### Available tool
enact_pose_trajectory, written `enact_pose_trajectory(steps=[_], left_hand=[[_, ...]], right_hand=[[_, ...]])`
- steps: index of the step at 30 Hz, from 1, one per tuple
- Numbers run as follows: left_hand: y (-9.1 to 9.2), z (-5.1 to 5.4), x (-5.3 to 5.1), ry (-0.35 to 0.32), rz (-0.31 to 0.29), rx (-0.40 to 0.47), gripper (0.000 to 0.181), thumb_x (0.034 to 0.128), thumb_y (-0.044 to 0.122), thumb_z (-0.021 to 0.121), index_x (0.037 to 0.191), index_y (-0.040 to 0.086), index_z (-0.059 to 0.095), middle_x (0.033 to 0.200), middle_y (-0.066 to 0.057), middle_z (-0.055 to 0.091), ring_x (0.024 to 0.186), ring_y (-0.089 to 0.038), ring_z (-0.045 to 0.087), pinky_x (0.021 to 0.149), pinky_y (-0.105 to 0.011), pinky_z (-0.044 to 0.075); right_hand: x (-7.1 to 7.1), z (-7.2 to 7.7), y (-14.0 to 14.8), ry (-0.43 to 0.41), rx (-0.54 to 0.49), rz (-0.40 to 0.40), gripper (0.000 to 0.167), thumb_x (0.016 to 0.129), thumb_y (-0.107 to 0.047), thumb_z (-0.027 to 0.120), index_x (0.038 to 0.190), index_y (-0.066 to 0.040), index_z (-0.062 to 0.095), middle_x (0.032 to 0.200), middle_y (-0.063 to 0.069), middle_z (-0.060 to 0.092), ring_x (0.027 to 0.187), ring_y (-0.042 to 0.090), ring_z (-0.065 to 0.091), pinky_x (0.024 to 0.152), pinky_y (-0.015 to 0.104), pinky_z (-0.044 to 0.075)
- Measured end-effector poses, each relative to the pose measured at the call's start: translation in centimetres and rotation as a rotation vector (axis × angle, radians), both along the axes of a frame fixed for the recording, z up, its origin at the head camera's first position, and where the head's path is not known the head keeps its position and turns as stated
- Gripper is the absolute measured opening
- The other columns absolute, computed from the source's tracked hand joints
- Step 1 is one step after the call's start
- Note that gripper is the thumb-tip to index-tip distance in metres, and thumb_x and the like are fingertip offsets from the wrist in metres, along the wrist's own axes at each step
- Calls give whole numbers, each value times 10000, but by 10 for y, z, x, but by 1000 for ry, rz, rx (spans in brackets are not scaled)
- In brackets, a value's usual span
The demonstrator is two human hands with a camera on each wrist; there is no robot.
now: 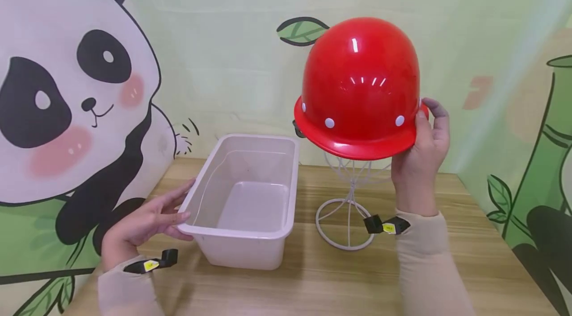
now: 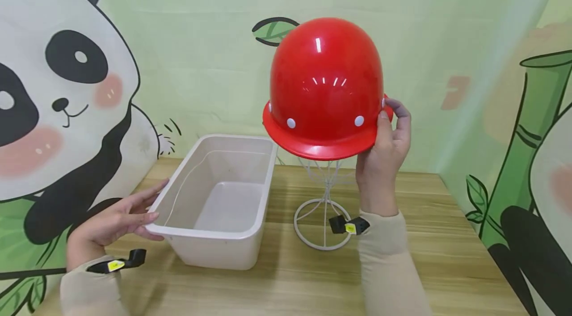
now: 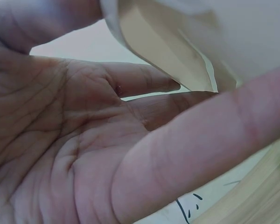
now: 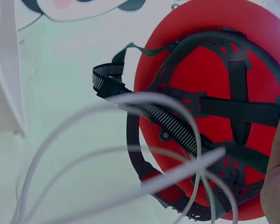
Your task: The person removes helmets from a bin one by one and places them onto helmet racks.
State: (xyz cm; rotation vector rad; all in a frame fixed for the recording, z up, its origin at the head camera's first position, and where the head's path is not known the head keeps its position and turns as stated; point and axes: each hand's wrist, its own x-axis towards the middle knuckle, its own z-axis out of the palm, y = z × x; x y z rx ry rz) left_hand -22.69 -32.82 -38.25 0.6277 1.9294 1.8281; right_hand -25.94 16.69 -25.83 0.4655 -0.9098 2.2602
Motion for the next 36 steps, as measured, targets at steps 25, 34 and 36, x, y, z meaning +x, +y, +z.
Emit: enact_pose_trajectory(steps=[25,34,36], left_hand=[[-1,-1,-1,5,12,-6,822,999,-7,547,1618,86,16,1560,-397,93,1120,-409,636,846,-614,547],[-1,-2,0,0,5,-11,818,1008,0,538,1618,95,1,1557,-409,82,1120,-391,641,862,-624,534],[-1,-1,0,2,1,-11,812,1011,-1,531,1618,96,0,1552,-415,85,1116,-387,645,861,-612,541]], right_hand=[[7,-72,23,-249,205,-150,461,947,-170,710,1381,-92,577,1422,118,522,1272,320,545,934,349,552],[13,-90,29,-261,217,-88,464,984,-171,658,1420,-113,511,1432,124,506,1252,306,566,923,340,555],[14,-94,30,-258,227,-84,460,991,-178,648,1423,-118,503,1409,142,532,1198,293,609,908,339,559]])
